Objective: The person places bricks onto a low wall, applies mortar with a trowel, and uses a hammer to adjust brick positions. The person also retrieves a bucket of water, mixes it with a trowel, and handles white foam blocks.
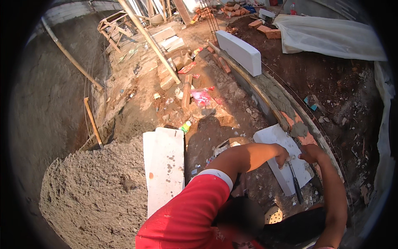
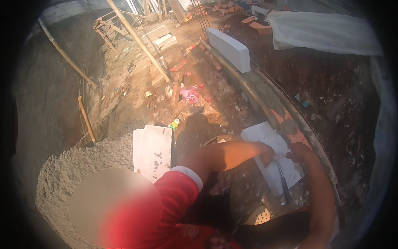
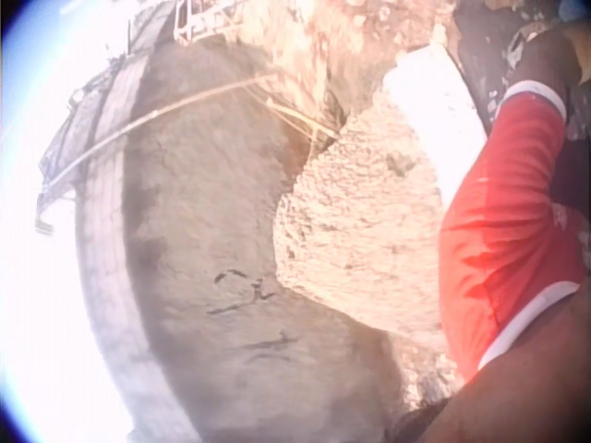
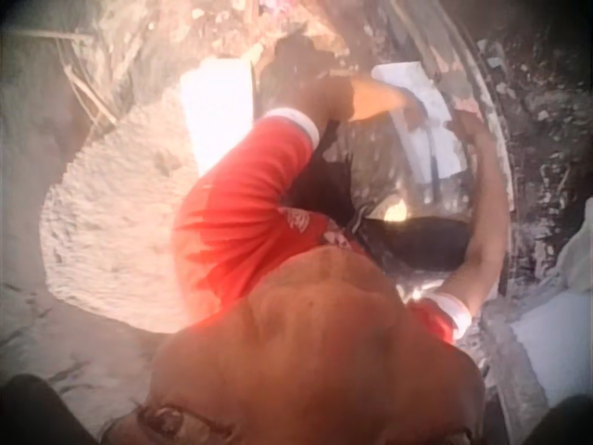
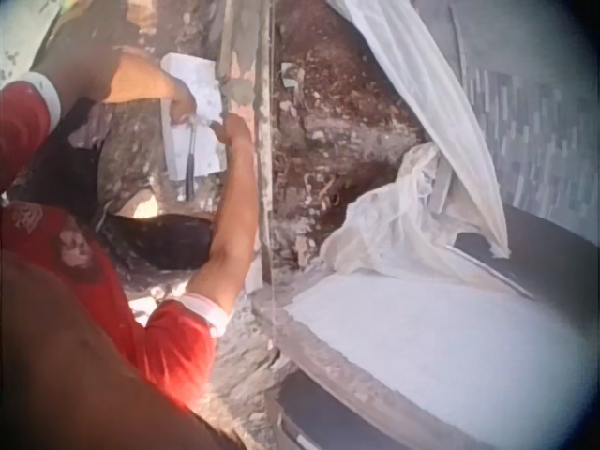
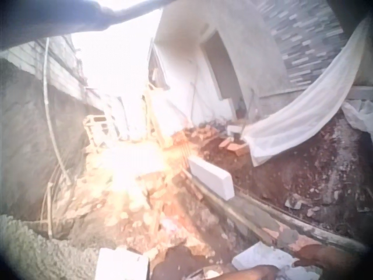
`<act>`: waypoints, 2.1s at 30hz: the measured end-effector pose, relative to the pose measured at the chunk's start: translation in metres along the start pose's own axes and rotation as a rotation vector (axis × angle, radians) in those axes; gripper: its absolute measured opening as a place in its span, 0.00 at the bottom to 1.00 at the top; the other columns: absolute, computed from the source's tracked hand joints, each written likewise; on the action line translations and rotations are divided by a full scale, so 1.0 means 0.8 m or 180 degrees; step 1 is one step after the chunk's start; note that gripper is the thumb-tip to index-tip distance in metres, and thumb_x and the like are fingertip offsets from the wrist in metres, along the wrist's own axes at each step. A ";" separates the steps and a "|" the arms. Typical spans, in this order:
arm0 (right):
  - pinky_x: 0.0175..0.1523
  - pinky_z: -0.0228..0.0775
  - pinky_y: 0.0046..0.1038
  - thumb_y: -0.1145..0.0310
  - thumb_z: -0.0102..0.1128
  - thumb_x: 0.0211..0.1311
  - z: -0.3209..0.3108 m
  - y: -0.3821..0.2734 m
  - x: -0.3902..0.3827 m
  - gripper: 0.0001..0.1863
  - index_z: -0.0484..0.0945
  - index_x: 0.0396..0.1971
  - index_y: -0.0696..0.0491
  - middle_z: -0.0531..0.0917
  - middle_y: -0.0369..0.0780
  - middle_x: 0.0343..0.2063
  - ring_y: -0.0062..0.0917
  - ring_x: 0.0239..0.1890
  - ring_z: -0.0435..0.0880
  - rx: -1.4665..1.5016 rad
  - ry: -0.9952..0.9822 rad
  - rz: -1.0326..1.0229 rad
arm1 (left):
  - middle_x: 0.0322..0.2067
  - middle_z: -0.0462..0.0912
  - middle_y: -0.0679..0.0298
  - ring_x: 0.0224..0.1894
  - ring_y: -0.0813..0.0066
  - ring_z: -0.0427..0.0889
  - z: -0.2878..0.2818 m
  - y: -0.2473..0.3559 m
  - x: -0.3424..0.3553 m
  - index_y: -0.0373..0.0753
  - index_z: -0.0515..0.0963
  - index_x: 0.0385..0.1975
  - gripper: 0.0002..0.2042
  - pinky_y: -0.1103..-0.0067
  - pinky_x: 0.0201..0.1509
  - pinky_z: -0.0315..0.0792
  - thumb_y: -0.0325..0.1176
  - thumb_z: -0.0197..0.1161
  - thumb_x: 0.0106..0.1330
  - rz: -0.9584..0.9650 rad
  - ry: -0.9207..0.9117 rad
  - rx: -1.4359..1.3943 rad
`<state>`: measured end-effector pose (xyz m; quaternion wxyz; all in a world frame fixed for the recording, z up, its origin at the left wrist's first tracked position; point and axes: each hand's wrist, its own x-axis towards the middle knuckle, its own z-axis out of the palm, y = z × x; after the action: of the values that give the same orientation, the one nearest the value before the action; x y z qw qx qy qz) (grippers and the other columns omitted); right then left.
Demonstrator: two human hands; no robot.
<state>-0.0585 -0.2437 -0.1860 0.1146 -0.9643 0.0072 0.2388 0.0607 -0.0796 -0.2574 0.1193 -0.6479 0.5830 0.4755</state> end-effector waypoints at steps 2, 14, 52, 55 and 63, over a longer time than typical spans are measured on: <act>0.62 0.69 0.41 0.50 0.61 0.64 0.000 -0.001 0.004 0.27 0.78 0.55 0.55 0.82 0.50 0.51 0.44 0.57 0.79 -0.0034 -0.0135 0.0118 | 0.56 0.80 0.54 0.60 0.55 0.78 0.001 0.000 -0.001 0.43 0.70 0.67 0.39 0.62 0.62 0.71 0.49 0.73 0.54 -0.0019 -0.0058 0.0148; 0.63 0.70 0.39 0.48 0.61 0.65 0.001 -0.001 0.007 0.30 0.76 0.61 0.50 0.81 0.46 0.56 0.40 0.60 0.79 0.0038 -0.0048 0.0203 | 0.50 0.83 0.52 0.55 0.52 0.80 0.002 -0.016 0.008 0.44 0.74 0.61 0.33 0.62 0.59 0.72 0.50 0.71 0.56 0.0420 0.0480 0.0295; 0.54 0.73 0.46 0.52 0.64 0.63 0.248 -0.038 -0.152 0.32 0.71 0.60 0.57 0.84 0.54 0.46 0.51 0.49 0.83 0.1964 0.1062 0.1545 | 0.65 0.70 0.48 0.68 0.50 0.67 -0.038 -0.071 -0.051 0.41 0.66 0.69 0.36 0.63 0.72 0.61 0.54 0.62 0.66 -0.0082 0.0475 0.0605; 0.53 0.73 0.47 0.55 0.63 0.64 0.262 -0.049 -0.153 0.32 0.66 0.62 0.55 0.83 0.55 0.44 0.52 0.48 0.83 0.1951 0.1215 0.1604 | 0.65 0.69 0.48 0.68 0.50 0.67 -0.026 -0.057 -0.026 0.42 0.66 0.69 0.34 0.63 0.73 0.61 0.49 0.63 0.65 -0.0019 0.0520 0.0628; 0.53 0.73 0.47 0.57 0.59 0.68 0.283 -0.065 -0.155 0.31 0.61 0.67 0.49 0.83 0.55 0.44 0.53 0.48 0.83 0.2353 0.1412 0.1887 | 0.66 0.69 0.48 0.68 0.52 0.67 0.025 -0.035 0.044 0.39 0.66 0.69 0.34 0.64 0.73 0.60 0.44 0.66 0.64 0.0544 0.0988 0.0017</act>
<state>-0.2685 -0.1475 -0.3121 0.3705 -0.8434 0.3878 0.0324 0.0710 -0.0800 -0.3051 -0.0113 -0.6613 0.6486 0.3766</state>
